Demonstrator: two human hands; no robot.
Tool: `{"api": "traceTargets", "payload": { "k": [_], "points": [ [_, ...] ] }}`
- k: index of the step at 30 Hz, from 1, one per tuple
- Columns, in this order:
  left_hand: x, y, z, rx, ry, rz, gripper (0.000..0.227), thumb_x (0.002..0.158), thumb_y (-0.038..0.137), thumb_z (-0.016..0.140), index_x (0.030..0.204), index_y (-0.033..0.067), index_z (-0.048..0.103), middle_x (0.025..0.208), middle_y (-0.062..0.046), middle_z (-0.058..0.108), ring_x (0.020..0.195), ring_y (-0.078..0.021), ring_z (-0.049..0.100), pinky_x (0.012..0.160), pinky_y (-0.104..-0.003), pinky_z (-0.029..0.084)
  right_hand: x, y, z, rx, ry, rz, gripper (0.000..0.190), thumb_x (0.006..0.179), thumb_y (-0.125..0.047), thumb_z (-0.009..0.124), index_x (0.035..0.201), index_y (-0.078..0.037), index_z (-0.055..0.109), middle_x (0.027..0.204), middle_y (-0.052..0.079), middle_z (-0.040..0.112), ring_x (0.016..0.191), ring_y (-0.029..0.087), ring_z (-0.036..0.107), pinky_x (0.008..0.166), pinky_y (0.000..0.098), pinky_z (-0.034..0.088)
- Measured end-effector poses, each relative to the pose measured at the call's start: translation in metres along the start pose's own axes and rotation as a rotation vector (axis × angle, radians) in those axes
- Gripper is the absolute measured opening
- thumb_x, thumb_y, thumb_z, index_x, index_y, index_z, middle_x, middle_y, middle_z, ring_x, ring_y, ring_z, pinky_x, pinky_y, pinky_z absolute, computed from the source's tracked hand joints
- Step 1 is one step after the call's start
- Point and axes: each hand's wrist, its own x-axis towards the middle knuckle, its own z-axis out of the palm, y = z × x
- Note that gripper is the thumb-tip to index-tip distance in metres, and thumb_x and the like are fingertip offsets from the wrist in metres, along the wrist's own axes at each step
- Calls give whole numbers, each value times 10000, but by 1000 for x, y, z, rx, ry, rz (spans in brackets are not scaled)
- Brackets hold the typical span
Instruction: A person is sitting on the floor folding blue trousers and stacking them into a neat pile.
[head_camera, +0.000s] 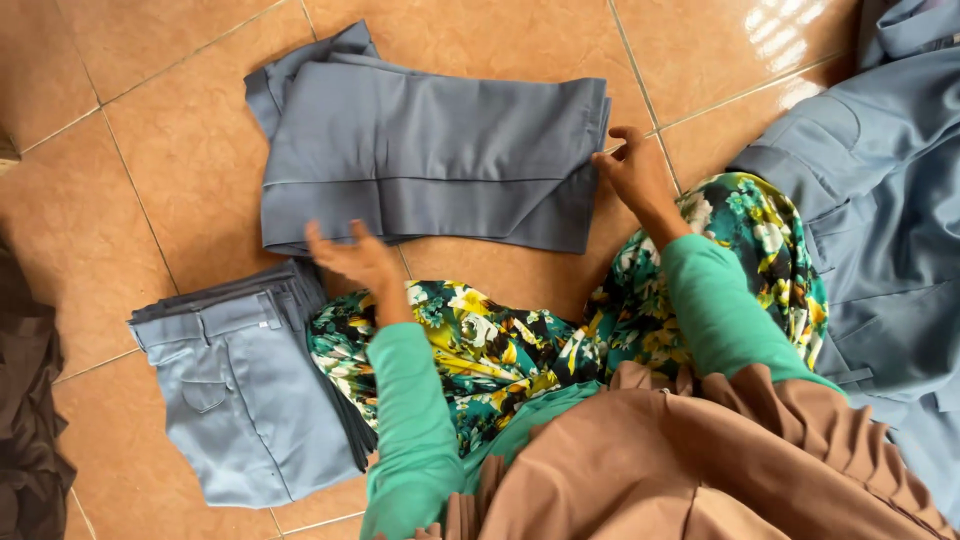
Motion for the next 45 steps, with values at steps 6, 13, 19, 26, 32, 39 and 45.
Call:
{"api": "traceTargets", "payload": {
  "k": [6, 13, 19, 26, 32, 39, 45],
  "points": [
    [-81, 59, 6, 493, -480, 302, 523, 826, 192, 727, 1305, 364, 605, 1439, 8, 514, 1290, -327, 529, 936, -634, 486, 18, 12, 38, 56, 50, -36, 510, 823, -407, 889, 1174, -83, 707, 871, 104, 661, 847, 326, 705, 711, 451, 551],
    [-81, 39, 1, 491, -676, 355, 645, 803, -27, 590, 1366, 286, 564, 1576, -38, 407, 1476, -387, 346, 1136, -578, 333, -29, -76, -19, 668, 89, -108, 184, 890, -244, 711, 975, -115, 610, 854, 4, 490, 829, 146, 546, 762, 309, 453],
    [-80, 21, 6, 452, -664, 406, 635, 787, -65, 624, 1337, 247, 571, 1587, -51, 405, 1477, -409, 337, 1177, -537, 307, -5, 14, 15, 743, -71, 271, 544, 906, -314, 817, 1288, -42, 538, 820, 41, 579, 542, 138, 640, 498, 328, 610],
    [-80, 16, 5, 369, -644, 389, 660, 787, -115, 585, 1338, 249, 586, 1594, -70, 405, 1488, -416, 319, 1209, -519, 291, -14, 28, 36, 661, -241, 220, 526, 792, -56, 858, 1255, -93, 611, 880, 72, 686, 669, 185, 696, 519, 369, 633],
    [-79, 12, 6, 360, -639, 399, 663, 783, -117, 598, 1337, 247, 596, 1584, -76, 418, 1484, -412, 331, 1212, -524, 307, -25, -2, 3, 807, -170, 195, 745, 864, -40, 807, 1492, -115, 415, 961, 90, 626, 675, 210, 721, 541, 384, 659],
    [-83, 15, 2, 341, -631, 376, 649, 778, -117, 601, 1325, 231, 600, 1586, -82, 417, 1481, -417, 334, 1219, -520, 294, -19, 46, 47, 118, 6, 216, 622, 834, -377, 905, 1246, -53, 571, 795, 126, 689, 471, 245, 683, 384, 402, 591],
    [-87, 18, 2, 364, -584, 446, 653, 738, -81, 653, 1317, 216, 597, 1563, -116, 440, 1451, -445, 377, 1202, -532, 325, -56, -12, 47, -149, 8, 138, 630, 837, -401, 880, 1199, 10, 569, 1126, 276, 666, 1121, 500, 649, 948, 611, 512]
  ]
}}
